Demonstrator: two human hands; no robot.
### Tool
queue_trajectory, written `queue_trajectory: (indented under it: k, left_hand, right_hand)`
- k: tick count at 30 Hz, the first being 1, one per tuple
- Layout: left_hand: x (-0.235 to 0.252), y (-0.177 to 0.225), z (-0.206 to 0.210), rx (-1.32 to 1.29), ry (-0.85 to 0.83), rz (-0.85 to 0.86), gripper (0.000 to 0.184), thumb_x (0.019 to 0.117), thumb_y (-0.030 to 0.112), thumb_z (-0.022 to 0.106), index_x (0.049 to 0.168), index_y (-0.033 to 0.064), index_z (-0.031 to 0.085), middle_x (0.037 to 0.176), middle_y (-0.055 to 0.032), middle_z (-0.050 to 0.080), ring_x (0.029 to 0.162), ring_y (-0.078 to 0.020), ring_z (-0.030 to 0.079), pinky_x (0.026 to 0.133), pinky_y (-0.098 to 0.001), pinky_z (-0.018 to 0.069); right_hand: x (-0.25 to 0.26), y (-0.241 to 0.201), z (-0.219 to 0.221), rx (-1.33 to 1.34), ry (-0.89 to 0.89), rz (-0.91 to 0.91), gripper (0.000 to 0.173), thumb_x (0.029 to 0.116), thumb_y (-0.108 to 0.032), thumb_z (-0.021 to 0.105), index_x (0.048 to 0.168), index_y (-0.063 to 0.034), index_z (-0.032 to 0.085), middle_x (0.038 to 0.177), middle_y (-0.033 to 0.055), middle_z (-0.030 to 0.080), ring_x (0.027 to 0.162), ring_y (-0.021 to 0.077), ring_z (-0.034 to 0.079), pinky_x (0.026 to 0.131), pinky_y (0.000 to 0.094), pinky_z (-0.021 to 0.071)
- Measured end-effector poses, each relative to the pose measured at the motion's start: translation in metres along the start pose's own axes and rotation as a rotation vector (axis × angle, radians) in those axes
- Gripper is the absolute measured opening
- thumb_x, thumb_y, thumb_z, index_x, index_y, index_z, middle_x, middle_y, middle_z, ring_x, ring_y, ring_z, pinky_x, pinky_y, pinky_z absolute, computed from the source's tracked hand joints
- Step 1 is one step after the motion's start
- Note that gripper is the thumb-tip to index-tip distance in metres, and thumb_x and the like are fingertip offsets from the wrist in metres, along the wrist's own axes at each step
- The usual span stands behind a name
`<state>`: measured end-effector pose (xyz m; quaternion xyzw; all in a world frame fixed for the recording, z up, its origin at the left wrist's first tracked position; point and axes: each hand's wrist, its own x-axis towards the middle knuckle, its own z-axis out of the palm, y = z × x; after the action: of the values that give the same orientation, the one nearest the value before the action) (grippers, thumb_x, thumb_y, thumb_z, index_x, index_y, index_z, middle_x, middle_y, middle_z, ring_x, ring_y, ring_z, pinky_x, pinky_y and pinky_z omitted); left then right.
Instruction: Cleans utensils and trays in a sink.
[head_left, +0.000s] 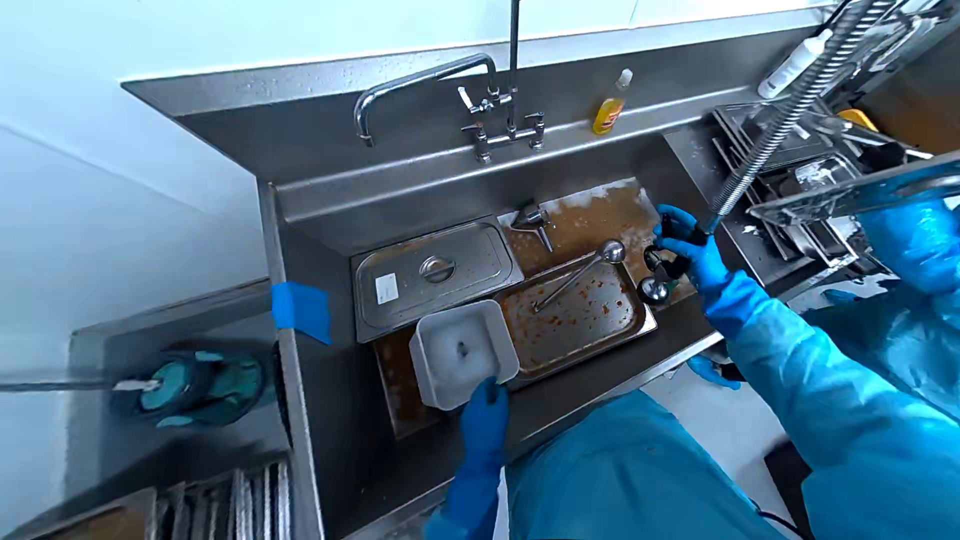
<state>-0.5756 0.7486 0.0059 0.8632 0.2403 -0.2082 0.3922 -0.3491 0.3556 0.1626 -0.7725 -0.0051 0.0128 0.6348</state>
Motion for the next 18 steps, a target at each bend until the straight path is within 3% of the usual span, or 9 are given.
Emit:
queue_trajectory:
  k: [3,5,9,12,15,18]
  left_hand:
    - [0.043,0.048,0.042,0.124,-0.197,0.121,0.048,0.1004,0.035,0.061,0.142,0.0117,0.061,0.141,-0.0150,0.062,0.133,-0.0315,0.057,0.114,-0.0537,0.0436]
    - [0.080,0.076,0.076,0.161,-0.252,0.120,0.048,0.1006,0.036,0.060,0.142,0.0106,0.060,0.139,-0.0168,0.062,0.131,-0.0331,0.059,0.111,-0.0548,0.0461]
    - [0.154,0.108,0.126,0.147,-0.143,-0.028,0.049,0.0997,0.033,0.063,0.142,0.0083,0.059,0.136,-0.0195,0.064,0.126,-0.0366,0.062,0.106,-0.0577,0.0492]
    - [0.207,0.115,0.157,0.330,-0.095,0.106,0.056,0.0920,0.025,0.072,0.143,0.0057,0.057,0.139,-0.0209,0.060,0.130,-0.0390,0.057,0.107,-0.0579,0.0488]
    - [0.263,0.117,0.207,0.385,-0.145,0.207,0.068,0.0912,0.033,0.075,0.149,0.0054,0.051,0.145,-0.0198,0.056,0.135,-0.0383,0.053,0.111,-0.0561,0.0452]
    - [0.281,0.131,0.251,0.376,-0.181,0.291,0.069,0.0923,0.038,0.074,0.149,0.0068,0.050,0.142,-0.0195,0.059,0.133,-0.0381,0.054,0.112,-0.0578,0.0437]
  right_hand:
    - [-0.022,-0.009,0.000,-0.001,0.012,0.014,0.057,0.0865,-0.011,0.066,0.143,-0.0069,0.057,0.113,0.0108,0.070,0.097,0.0205,0.069,0.087,0.0383,0.0598]
    - [-0.035,-0.018,-0.008,-0.017,0.007,0.033,0.057,0.0879,-0.012,0.066,0.143,-0.0071,0.056,0.114,0.0110,0.070,0.099,0.0212,0.069,0.088,0.0384,0.0598]
    - [-0.052,-0.030,-0.028,-0.022,0.026,0.071,0.060,0.0890,-0.014,0.065,0.147,-0.0110,0.052,0.119,0.0095,0.067,0.103,0.0213,0.067,0.088,0.0383,0.0593]
    - [-0.055,-0.026,-0.051,-0.060,0.027,0.085,0.061,0.0868,-0.020,0.067,0.146,-0.0135,0.054,0.118,0.0086,0.067,0.100,0.0216,0.067,0.085,0.0365,0.0592]
    - [-0.054,-0.008,-0.076,-0.044,-0.016,0.082,0.061,0.0873,-0.021,0.070,0.146,-0.0145,0.055,0.113,0.0101,0.068,0.095,0.0209,0.067,0.081,0.0338,0.0598]
    - [-0.048,0.013,-0.094,-0.008,-0.036,0.083,0.061,0.0874,-0.021,0.071,0.146,-0.0145,0.056,0.110,0.0097,0.068,0.092,0.0190,0.067,0.079,0.0309,0.0591]
